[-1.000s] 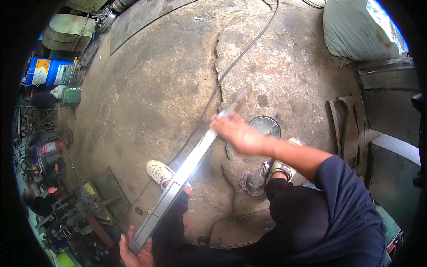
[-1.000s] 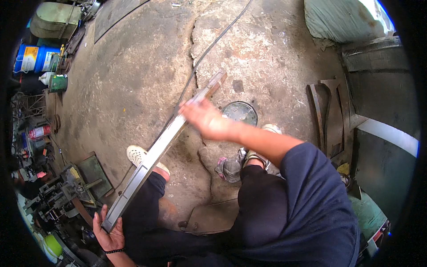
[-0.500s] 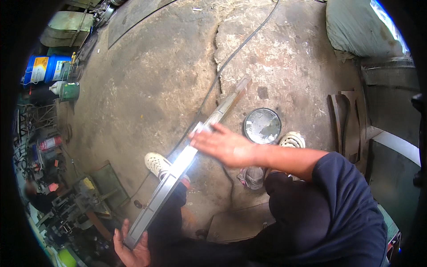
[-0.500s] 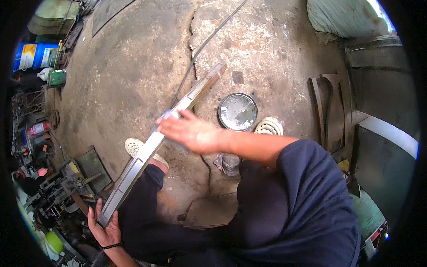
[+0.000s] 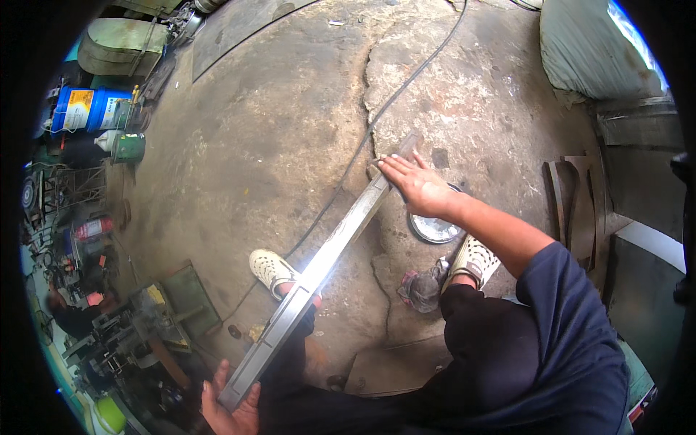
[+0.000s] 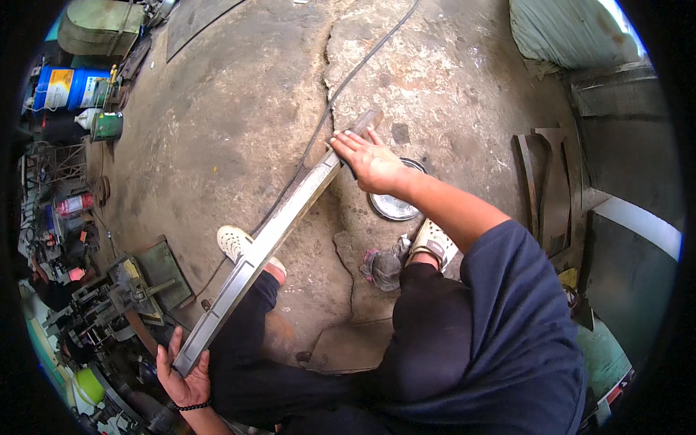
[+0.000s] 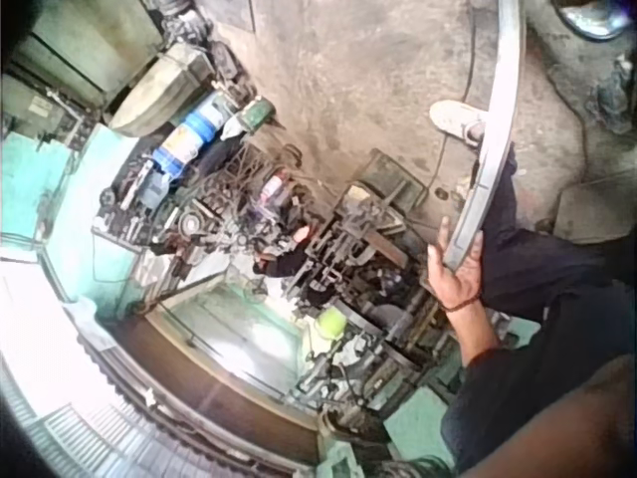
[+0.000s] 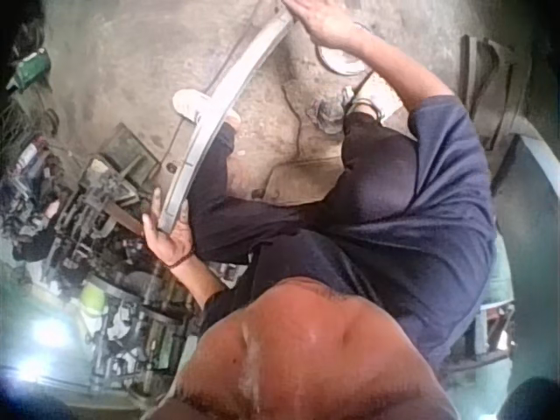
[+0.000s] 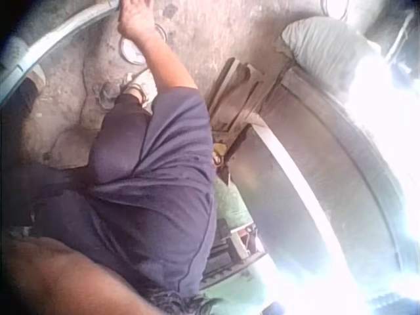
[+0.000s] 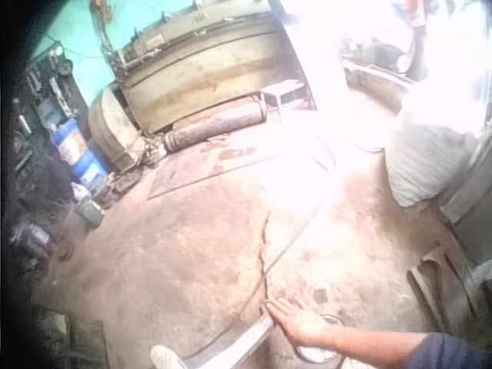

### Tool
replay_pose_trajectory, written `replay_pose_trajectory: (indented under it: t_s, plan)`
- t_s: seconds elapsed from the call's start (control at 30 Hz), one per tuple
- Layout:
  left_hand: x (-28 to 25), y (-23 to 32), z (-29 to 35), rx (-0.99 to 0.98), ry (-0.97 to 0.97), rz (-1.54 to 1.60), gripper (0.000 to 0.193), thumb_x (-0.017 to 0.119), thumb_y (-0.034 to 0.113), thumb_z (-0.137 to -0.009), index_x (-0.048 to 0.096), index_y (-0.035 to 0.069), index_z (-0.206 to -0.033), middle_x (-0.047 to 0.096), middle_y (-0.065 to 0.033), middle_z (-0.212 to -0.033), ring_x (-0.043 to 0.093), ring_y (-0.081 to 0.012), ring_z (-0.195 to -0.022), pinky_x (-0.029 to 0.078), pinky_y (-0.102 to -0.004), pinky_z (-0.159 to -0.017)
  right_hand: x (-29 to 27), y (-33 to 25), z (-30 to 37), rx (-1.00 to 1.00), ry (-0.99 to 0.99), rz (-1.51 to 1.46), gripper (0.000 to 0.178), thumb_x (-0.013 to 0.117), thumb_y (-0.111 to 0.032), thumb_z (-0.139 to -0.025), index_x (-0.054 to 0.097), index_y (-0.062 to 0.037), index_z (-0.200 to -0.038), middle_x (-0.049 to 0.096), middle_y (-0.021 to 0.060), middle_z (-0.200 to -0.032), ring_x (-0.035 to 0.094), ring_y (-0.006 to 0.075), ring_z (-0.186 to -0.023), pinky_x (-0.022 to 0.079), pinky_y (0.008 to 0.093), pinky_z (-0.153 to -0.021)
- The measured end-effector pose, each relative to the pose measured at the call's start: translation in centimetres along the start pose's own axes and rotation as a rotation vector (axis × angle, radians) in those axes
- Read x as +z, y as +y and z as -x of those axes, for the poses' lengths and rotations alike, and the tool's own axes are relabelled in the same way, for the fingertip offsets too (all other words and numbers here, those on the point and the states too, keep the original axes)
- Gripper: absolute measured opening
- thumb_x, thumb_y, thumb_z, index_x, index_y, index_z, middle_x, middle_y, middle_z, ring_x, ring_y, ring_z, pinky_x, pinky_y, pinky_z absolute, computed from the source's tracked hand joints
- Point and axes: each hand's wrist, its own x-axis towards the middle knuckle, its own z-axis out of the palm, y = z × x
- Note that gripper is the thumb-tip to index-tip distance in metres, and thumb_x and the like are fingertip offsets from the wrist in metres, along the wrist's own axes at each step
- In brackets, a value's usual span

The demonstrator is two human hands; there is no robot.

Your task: The person holds a long metal bar and repeatedly rubs its surface with a sanding block, occasionally wiping it with a cloth. The person dips the sanding block into a small metal container and continues polishing the bar.

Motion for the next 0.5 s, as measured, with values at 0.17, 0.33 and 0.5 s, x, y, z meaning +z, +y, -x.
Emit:
replay_pose_trajectory:
  t_s: [0.17,0.33,0.5]
  plan:
    - [-0.8,0.0,-0.2,-0.014,-0.039,-0.016,0.059,0.044,0.042,-0.106,0.044,-0.005,-0.141,0.056,-0.0233,-0.136,0.066,-0.0387,-0.11,0.065,-0.0463,-0.08,-1.5,-9.0,0.1,-0.317,-0.083,-0.216,0.064,0.048,-0.004,-0.087,0.039,-0.0076,-0.15,0.038,0.0157,-0.157,0.033,0.0288,-0.148,0.023,0.0559,-0.119]
    - [-1.0,-0.3,-0.2,0.026,-0.025,-0.074,0.059,0.044,0.043,-0.105,0.044,-0.003,-0.143,0.059,-0.0239,-0.132,0.068,-0.0354,-0.107,0.065,-0.0432,-0.079,-1.0,-0.3,-0.8,-0.052,-0.157,-0.064,0.068,0.048,0.0,-0.084,0.038,-0.0082,-0.15,0.038,0.0139,-0.157,0.032,0.0285,-0.148,0.022,0.0563,-0.12]
    - [-2.2,-0.6,-1.5,0.024,-0.018,-0.107,0.057,0.045,0.043,-0.106,0.045,0.0,-0.143,0.061,-0.0234,-0.127,0.069,-0.0321,-0.105,0.065,-0.0408,-0.078,-0.9,-3.8,-0.5,-0.201,-0.154,-0.103,0.069,0.049,-0.003,-0.084,0.036,-0.0059,-0.151,0.035,0.0156,-0.158,0.031,0.0304,-0.148,0.022,0.0561,-0.12]
